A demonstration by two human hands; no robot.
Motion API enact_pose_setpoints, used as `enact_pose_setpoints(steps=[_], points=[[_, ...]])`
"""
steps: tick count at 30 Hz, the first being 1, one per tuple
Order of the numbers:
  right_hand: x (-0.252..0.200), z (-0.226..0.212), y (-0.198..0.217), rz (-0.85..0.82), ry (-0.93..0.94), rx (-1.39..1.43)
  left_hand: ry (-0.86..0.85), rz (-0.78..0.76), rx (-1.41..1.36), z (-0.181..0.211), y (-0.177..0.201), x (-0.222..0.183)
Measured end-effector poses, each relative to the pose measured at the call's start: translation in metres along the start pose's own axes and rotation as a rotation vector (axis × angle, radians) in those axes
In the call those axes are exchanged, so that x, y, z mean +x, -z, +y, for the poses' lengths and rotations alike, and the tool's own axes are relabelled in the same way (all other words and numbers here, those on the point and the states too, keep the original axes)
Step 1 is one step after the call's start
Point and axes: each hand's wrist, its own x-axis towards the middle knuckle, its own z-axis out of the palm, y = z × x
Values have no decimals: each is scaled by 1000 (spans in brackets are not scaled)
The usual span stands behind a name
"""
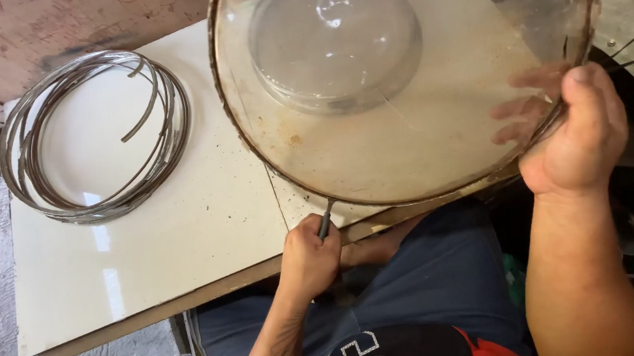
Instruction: Using a small hand tool to tuck the edge of a plastic drum head into a metal hoop rim.
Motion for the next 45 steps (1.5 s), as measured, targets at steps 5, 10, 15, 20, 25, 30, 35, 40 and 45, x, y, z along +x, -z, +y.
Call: enact_pose_setpoints(steps=[5, 10, 15, 20, 25, 30, 35, 40, 45], points=[[1, 2, 1, 64, 71, -131, 45, -68, -15, 12, -5, -3], [-4, -7, -3, 118, 9, -109, 26, -112, -51, 17, -2, -5], [-11, -23, -9, 106, -76, -58, -11, -132, -12, 26, 8, -11], [-9, -22, -2, 74, -41, -63, -58, -176, -62, 25, 6, -13], [-9, -12, 0, 59, -32, -37, -51, -209, -61, 28, 11, -16], [-6, 19, 7, 64, -158, -22, 95, -318, -41, 2, 3, -27], [0, 60, 19, 22, -218, -52, 182, -360, -68, -20, -20, -33], [6, 66, 18, 62, -243, -124, 117, -302, -164, -13, -14, -31], [19, 65, 5, 103, -215, -94, 117, -126, -294, -11, -13, -19]])
